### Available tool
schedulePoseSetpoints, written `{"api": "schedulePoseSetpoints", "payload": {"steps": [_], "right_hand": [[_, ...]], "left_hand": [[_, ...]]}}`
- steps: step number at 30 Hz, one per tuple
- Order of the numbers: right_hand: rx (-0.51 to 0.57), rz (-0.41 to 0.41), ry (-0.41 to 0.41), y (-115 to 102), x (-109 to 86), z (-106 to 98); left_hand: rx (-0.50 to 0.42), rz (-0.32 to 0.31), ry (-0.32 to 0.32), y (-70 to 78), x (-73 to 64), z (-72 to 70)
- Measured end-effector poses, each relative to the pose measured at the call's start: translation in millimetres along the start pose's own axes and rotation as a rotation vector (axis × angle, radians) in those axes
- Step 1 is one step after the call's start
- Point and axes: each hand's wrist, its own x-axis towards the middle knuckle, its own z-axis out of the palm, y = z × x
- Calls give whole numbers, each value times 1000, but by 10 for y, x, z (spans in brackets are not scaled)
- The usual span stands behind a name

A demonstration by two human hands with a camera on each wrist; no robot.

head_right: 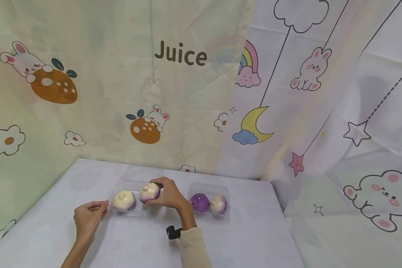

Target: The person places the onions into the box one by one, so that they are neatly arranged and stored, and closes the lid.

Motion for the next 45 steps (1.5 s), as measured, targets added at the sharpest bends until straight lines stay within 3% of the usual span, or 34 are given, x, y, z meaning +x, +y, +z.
{"api": "schedulePoseSetpoints", "payload": {"steps": [12, 30, 45], "right_hand": [[-38, -30, -2, -49, 54, -29], [-68, -2, -33, -85, 58, 43], [-80, 16, -72, -117, 79, 115]], "left_hand": [[-5, 7, 2, 58, 19, 17], [11, -19, 3, 49, -6, 11], [2, -5, 6, 21, -17, 8]]}}
